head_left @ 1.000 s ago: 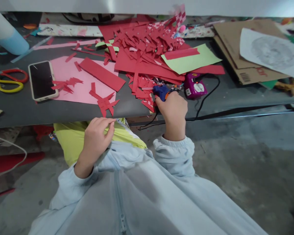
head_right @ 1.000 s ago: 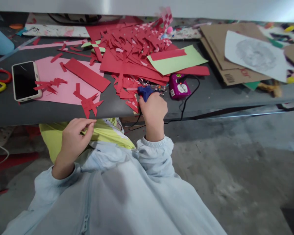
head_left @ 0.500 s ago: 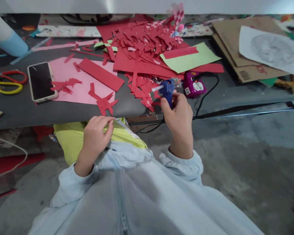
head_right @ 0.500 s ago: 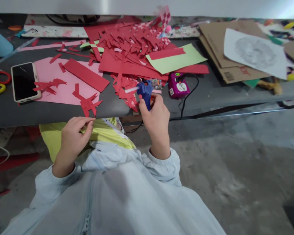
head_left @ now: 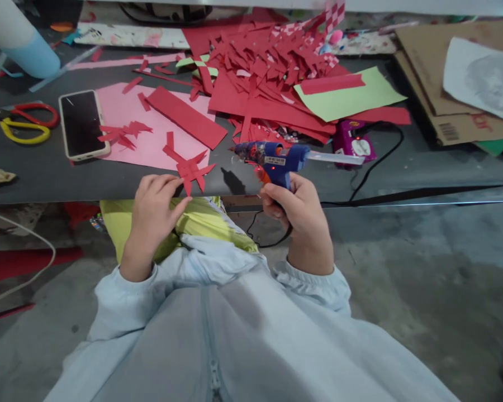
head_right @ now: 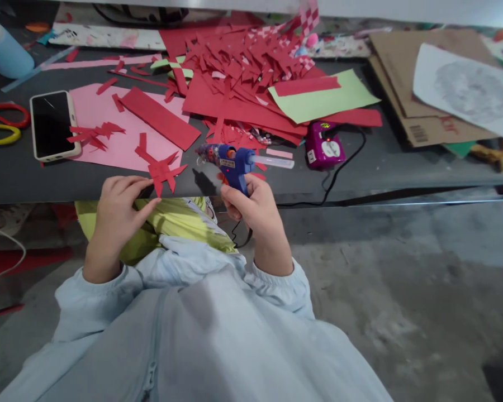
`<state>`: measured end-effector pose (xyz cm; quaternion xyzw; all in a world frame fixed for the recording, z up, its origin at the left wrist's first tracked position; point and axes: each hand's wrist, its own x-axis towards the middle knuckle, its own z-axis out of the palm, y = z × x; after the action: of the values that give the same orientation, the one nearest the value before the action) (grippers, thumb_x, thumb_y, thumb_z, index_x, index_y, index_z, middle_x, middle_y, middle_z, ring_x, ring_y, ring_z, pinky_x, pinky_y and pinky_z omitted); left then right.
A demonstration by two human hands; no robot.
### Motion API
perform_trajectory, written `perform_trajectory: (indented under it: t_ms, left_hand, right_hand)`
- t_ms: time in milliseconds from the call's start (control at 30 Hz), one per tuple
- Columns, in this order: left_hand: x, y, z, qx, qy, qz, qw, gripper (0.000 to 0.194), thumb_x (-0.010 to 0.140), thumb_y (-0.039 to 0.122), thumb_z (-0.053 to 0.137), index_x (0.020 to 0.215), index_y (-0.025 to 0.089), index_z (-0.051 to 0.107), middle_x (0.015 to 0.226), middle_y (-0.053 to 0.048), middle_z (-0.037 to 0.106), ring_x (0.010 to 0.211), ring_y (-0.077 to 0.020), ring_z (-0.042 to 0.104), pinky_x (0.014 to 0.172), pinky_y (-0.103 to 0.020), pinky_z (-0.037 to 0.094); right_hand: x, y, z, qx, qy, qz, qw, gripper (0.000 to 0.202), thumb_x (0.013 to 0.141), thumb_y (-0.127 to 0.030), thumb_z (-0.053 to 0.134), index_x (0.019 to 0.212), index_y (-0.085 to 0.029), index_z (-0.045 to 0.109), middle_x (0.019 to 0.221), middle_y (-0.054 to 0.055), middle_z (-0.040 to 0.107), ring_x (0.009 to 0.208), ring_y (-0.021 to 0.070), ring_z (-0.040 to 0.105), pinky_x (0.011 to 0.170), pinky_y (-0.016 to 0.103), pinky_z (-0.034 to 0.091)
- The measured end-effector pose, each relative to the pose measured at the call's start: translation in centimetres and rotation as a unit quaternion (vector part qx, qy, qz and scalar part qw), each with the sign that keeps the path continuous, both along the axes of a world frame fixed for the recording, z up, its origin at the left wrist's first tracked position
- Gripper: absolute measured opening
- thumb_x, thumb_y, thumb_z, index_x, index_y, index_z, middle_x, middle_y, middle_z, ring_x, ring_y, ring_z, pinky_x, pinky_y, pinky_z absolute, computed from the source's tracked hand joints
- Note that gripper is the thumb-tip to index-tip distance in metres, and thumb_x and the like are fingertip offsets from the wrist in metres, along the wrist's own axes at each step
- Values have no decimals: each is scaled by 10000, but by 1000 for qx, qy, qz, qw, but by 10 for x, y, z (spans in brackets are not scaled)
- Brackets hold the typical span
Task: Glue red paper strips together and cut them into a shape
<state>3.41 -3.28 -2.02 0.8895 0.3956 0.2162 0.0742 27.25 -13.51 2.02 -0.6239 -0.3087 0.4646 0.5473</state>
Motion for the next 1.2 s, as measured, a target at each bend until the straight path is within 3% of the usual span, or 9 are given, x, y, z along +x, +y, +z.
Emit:
perform_trajectory:
  t_ms: [233, 767, 1200]
  left_hand:
    - [3, 6, 2, -25, 48, -40, 998, 323, 918, 394, 619, 1186, 224, 679, 1204, -100, 703, 1159, -305, 558, 929, -451, 452]
    - [1, 15, 11, -103, 15, -57, 993, 265, 958, 420, 548, 1041, 271, 751, 1141, -59, 725, 1096, -282, 612, 951, -454, 448]
    - [10, 30, 5, -17, 32, -44, 998, 293, 1014, 334, 447, 923, 176, 676, 910, -69, 717, 919, -227, 619, 839, -375, 454]
  right_hand:
    - [-2, 0, -10, -44, 27, 33, 998, 252, 705, -369, 715, 856, -178, 650, 509, -48, 580, 341, 55, 367, 344, 218, 255]
    - [-4, 1, -2, -134, 31, 69, 988, 252, 686, -303, 640, 898, -170, 670, 527, -2, 660, 314, 94, 436, 316, 240, 294]
    - [-10, 3, -4, -181, 56, 193, 963, 229, 729, -343, 650, 866, -163, 613, 534, -15, 627, 383, 100, 513, 375, 217, 365]
